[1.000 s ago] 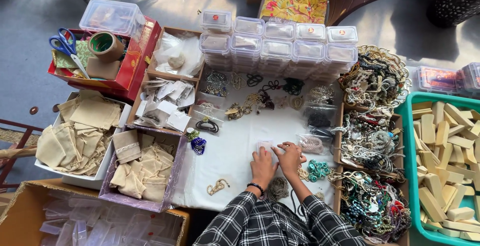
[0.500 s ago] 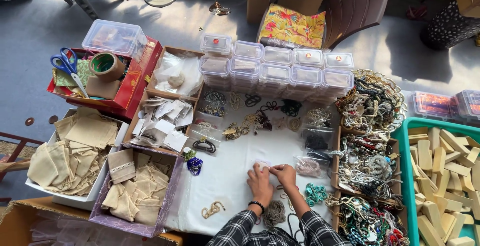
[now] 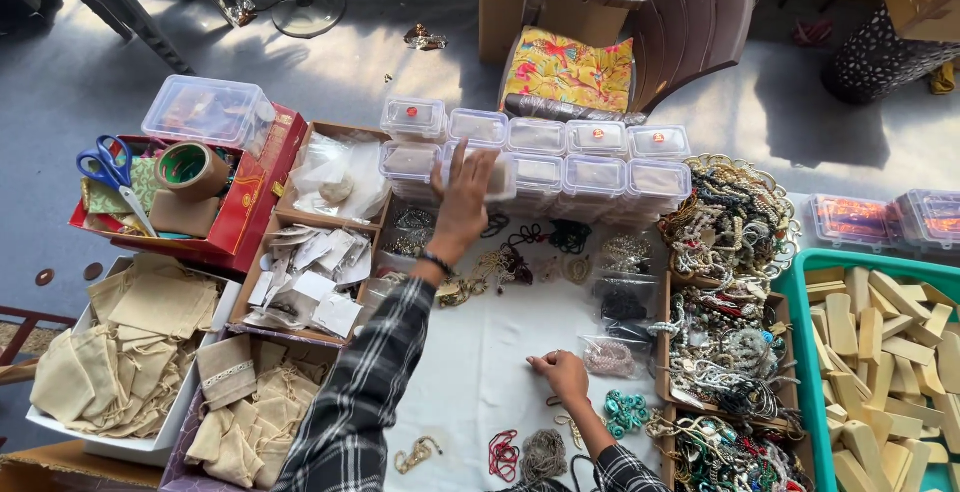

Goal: The person sorts through various jewelry items on a table, picking up necklaces and bracelets. They place selected items into small beige fabric pouches and clear plastic containers, organizing them among other supplies.

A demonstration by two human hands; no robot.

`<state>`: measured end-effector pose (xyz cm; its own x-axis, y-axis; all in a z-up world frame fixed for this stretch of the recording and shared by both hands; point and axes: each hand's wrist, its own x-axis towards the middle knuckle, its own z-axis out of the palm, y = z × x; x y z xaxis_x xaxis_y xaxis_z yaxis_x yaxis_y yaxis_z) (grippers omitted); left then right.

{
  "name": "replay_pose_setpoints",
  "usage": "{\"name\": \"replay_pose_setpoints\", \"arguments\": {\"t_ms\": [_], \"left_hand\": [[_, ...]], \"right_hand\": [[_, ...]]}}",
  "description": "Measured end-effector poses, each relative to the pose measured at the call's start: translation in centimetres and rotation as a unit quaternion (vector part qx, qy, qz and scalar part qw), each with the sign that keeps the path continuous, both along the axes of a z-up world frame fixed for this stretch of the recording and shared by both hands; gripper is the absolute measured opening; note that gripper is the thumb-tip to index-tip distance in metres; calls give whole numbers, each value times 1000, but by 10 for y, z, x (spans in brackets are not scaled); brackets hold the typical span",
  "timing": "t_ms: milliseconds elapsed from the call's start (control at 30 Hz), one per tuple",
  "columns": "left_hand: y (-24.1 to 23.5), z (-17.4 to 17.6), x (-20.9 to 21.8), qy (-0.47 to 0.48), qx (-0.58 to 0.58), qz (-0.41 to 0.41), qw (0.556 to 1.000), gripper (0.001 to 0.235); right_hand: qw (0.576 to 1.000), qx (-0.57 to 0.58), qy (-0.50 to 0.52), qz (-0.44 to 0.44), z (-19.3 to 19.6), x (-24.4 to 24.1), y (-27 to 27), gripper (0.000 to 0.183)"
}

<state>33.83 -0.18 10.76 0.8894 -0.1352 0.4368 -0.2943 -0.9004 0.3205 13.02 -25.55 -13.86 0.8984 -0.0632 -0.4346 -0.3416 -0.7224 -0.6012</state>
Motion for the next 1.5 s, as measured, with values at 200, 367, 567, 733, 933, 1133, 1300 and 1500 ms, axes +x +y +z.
{"name": "replay_pose_setpoints", "arguments": {"t_ms": [200,367,567,733,933,1133,1300,1500], "left_hand": [[16,-13,147,127,15,-53,990,96],[24,-35,192,169,72,-49,982,89],[23,-36,181,221,107,-25,969,90],[1,-13,96,41,47,-34,997,88],[-35,-86,-110,32,-232,-80,969,38],[-57,-222,-306,350,-383,53,853,26],[-55,-291,-361,493,-487,69,717,22],[-70,-289,-319,437,-463,140,759,26]], "right_hand": [[997,-45,52,-19,16,3,10,45],[996,-60,67,-18,26,7,14,42],[995,-63,75,-21,36,3,18,46],[997,-29,71,23,20,26,5,35],[948,-135,-281,67,35,112,-10,31],[914,-215,-309,149,8,143,-17,40],[880,-260,-325,231,2,121,-16,31],[904,-118,-278,303,40,17,7,34]]}}
